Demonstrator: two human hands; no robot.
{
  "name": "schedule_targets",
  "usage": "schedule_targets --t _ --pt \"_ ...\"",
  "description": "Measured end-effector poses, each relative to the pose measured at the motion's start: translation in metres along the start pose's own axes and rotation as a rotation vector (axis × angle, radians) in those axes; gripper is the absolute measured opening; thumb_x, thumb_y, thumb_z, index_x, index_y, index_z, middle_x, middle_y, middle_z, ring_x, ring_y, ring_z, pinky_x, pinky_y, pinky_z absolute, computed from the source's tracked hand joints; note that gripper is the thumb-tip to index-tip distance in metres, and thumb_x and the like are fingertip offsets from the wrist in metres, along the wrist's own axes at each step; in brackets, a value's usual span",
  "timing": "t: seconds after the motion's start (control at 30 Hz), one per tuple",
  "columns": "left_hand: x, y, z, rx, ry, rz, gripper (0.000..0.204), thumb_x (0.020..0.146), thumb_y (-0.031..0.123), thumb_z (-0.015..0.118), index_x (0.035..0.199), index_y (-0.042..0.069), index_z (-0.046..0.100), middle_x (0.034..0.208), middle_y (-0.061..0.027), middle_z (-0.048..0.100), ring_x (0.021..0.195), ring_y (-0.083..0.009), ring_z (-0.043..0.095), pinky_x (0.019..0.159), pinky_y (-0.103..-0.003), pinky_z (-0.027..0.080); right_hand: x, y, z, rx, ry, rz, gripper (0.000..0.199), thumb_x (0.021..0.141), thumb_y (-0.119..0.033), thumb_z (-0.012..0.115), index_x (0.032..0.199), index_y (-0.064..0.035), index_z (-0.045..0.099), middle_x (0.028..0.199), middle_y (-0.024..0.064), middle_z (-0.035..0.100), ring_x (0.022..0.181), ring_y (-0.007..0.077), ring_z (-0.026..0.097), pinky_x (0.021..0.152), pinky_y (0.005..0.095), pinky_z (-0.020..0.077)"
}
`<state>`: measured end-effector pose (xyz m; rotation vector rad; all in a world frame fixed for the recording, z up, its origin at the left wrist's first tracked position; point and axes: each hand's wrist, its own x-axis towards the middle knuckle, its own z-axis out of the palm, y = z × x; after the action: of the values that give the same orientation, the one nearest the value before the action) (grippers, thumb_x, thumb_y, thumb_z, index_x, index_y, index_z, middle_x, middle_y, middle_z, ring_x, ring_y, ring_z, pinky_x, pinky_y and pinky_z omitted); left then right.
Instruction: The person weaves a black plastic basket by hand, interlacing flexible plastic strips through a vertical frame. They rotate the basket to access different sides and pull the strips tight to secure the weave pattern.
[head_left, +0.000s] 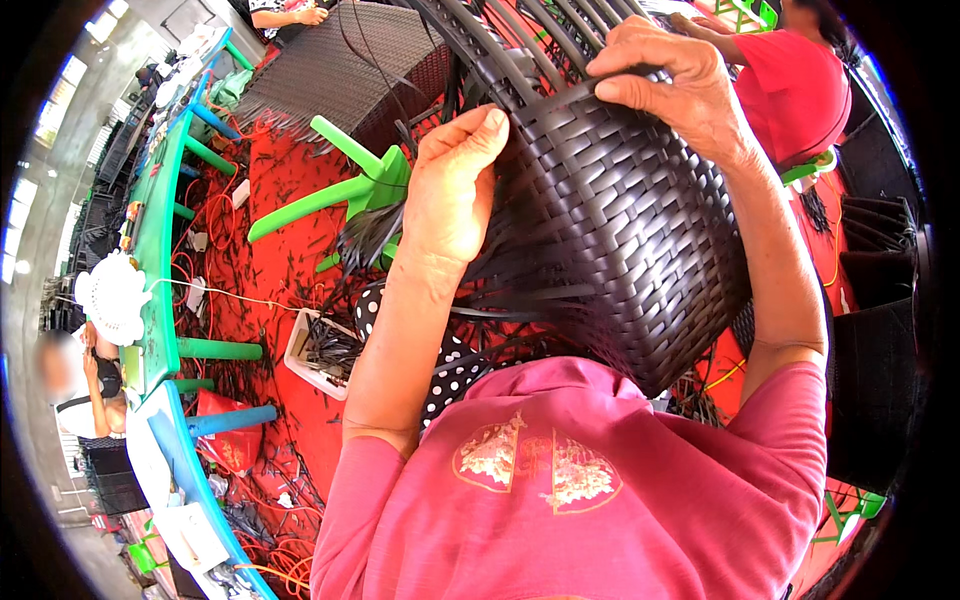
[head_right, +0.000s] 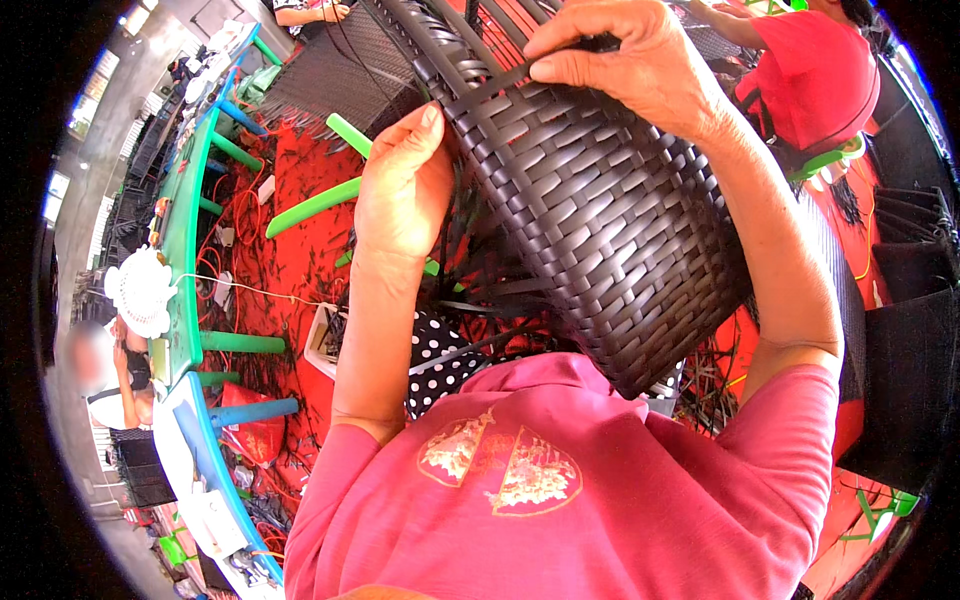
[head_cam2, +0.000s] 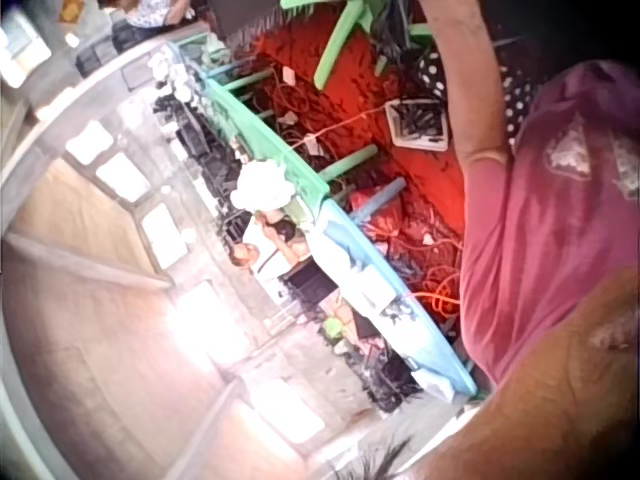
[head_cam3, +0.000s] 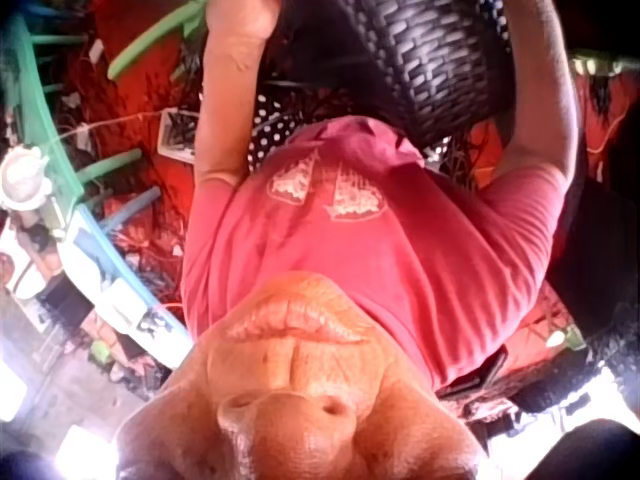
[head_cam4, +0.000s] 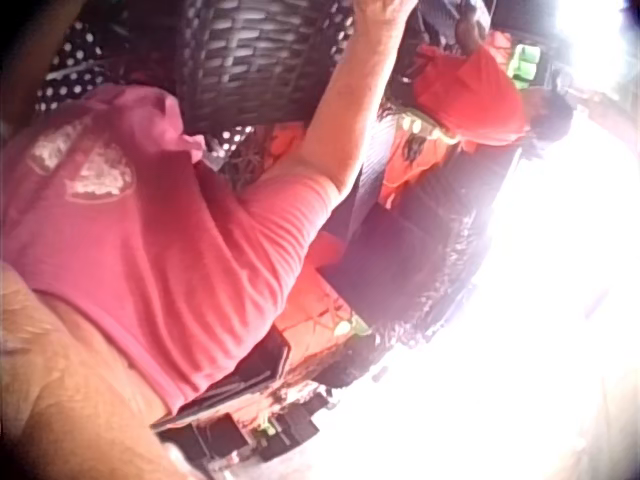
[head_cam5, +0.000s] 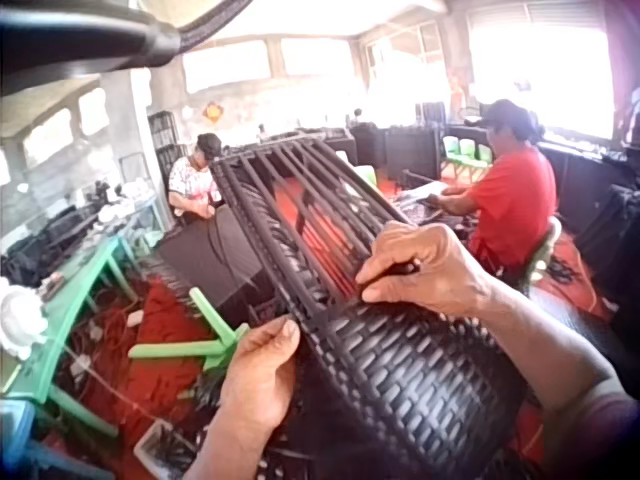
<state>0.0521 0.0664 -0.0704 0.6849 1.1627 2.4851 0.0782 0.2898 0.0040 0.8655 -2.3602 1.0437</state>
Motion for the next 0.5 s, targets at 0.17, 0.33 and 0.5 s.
schedule_targets --t 0.17,0.33,0.5 --pt "-0.001 -0.005 -0.009 -0.004 -0.016 -0.005 0.020 0.094 0.016 0.058 0.097 -0.002 0.067 0.092 -0.0018 0.065 0.089 -0.0109 0.055 0.088 -0.027 0.040 0.003 -0.018 -0.002 -0.196 0.090 0.007 0.019 0.075 -0.012 0.078 0.088 0.0005 0.071 0.079 0.0077 0.066 0.074 0.0143 0.060 0.066 0.0283 0.0436" --pt "-0.004 -0.003 -0.006 -0.002 -0.102 0.001 0.032 0.094 0.020 0.057 0.111 -0.007 0.062 0.116 -0.0127 0.063 0.112 -0.0221 0.055 0.104 -0.036 0.034 0.005 -0.030 -0.003 -0.216 0.153 -0.227 0.019 0.073 -0.011 0.079 0.085 0.0011 0.070 0.074 0.0082 0.065 0.069 0.0168 0.061 0.063 0.0297 0.0447" --pt "-0.007 -0.002 -0.006 -0.005 -0.102 -0.001 0.032 0.092 0.019 0.059 0.111 -0.007 0.063 0.115 -0.0122 0.064 0.111 -0.0209 0.055 0.104 -0.035 0.035 0.001 -0.027 -0.003 -0.308 0.150 -0.224 0.018 0.073 -0.009 0.078 0.085 0.0009 0.070 0.074 0.0081 0.065 0.069 0.0168 0.060 0.062 0.0294 0.0447"
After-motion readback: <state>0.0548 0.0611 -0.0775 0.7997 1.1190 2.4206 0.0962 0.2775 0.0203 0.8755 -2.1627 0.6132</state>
